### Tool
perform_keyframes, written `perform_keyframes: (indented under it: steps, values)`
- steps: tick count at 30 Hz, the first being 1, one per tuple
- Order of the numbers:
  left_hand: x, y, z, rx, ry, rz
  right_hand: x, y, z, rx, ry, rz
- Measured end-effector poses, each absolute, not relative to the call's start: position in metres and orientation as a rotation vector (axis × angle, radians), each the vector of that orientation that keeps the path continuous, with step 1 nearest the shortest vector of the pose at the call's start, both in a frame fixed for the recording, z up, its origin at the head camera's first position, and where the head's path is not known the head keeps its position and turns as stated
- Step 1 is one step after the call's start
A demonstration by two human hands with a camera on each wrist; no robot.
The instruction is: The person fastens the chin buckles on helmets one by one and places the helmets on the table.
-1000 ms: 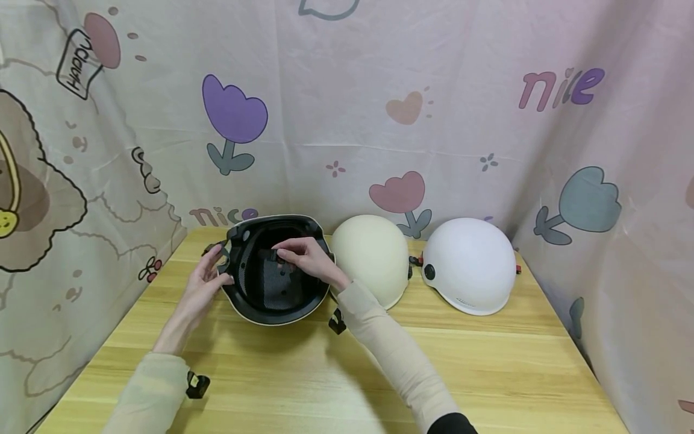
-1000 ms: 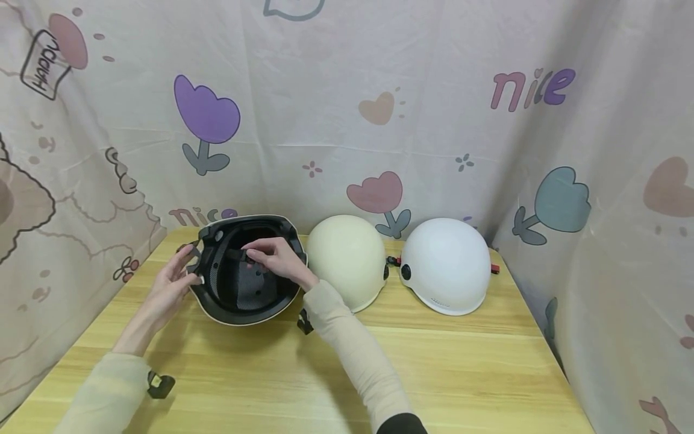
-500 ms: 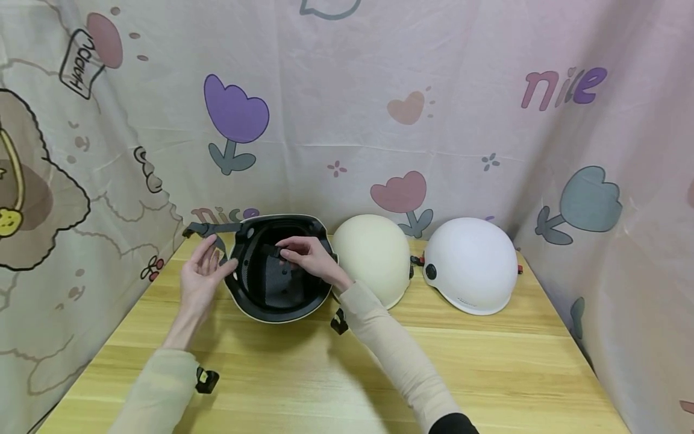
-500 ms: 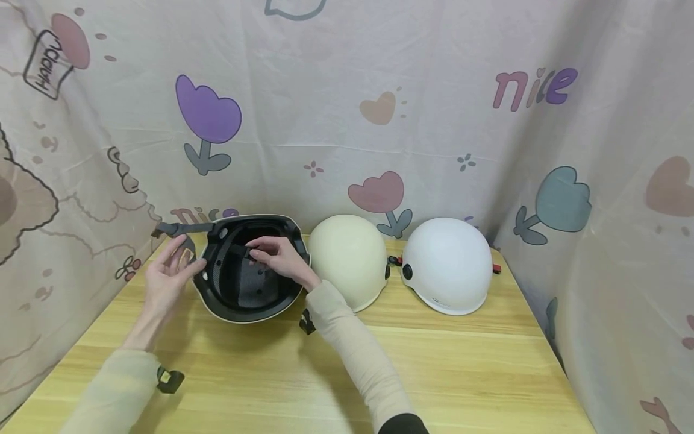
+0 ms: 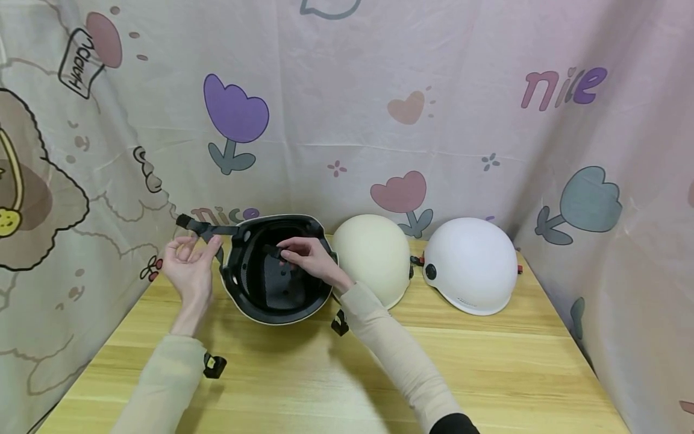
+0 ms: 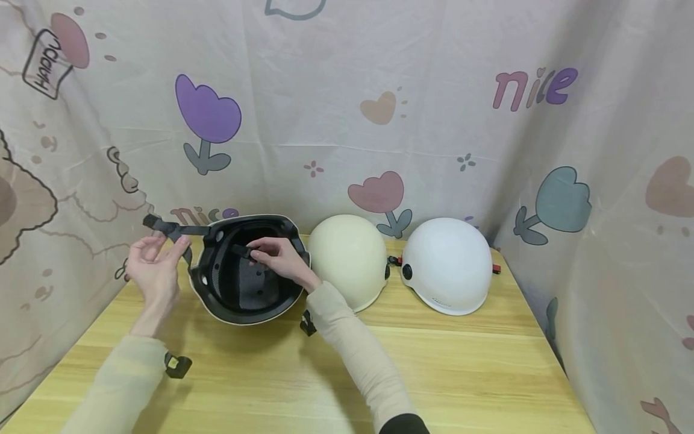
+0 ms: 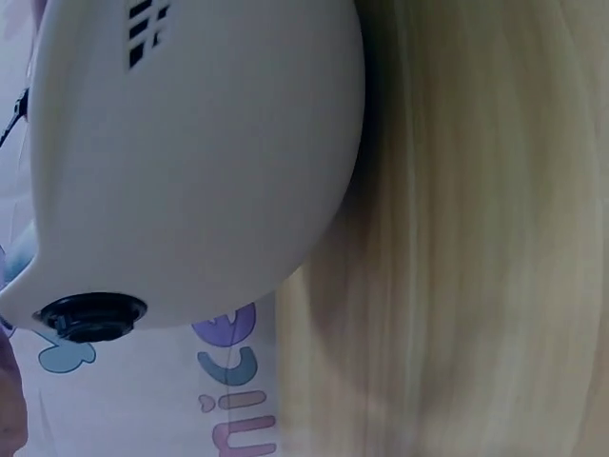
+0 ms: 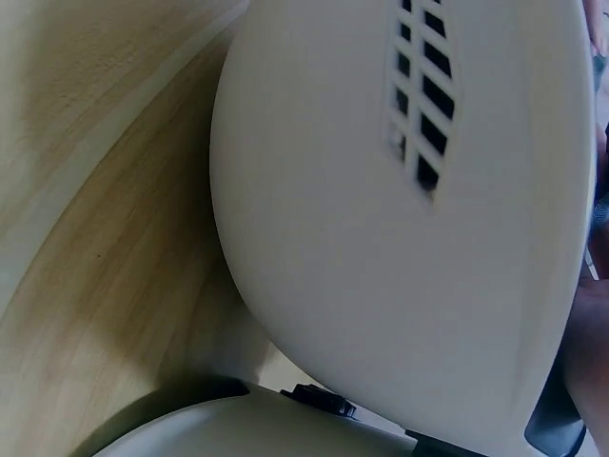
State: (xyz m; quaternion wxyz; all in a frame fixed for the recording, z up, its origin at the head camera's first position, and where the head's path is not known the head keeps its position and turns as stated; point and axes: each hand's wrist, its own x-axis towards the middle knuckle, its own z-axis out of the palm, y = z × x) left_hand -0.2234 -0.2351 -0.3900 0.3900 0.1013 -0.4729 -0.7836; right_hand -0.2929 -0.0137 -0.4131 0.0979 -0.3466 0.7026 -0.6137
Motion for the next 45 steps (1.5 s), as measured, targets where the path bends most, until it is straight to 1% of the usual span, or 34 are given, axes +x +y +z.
perform_keyframes:
  steps: [5, 12, 17, 24, 28, 32, 39, 45]
  values:
    - [-0.221, -0.238, -0.386, 0.221, -1.352, -1.941, -0.293, -0.014, -0.413, -1.013, 2.098, -1.817]
    - [-0.221, -0.234, -0.383, 0.007, -1.593, -1.860, -0.293, -0.013, -0.414, -0.955, 2.079, -1.906]
    - [-0.219, -0.230, -0.386, -0.016, -1.865, -1.685, -0.294, -0.010, -0.417, -0.920, 2.037, -1.986]
    - [-0.221, -0.222, -0.392, -0.235, -2.014, -1.708, -0.294, -0.007, -0.423, -0.959, 2.013, -2.060]
    - [-0.223, -0.221, -0.394, -0.346, -2.116, -1.596, -0.293, -0.005, -0.424, -0.963, 2.013, -2.072]
    - [-0.223, -0.224, -0.395, -0.375, -2.265, -1.440, -0.293, -0.005, -0.424, -0.951, 2.006, -2.072]
    - [-0.219, -0.227, -0.387, -0.384, -2.522, -1.432, -0.291, -0.005, -0.424, -0.920, 1.965, -2.059]
    - [-0.217, -0.230, -0.388, -0.441, -2.579, -1.442, -0.290, -0.005, -0.423, -0.912, 1.975, -2.017]
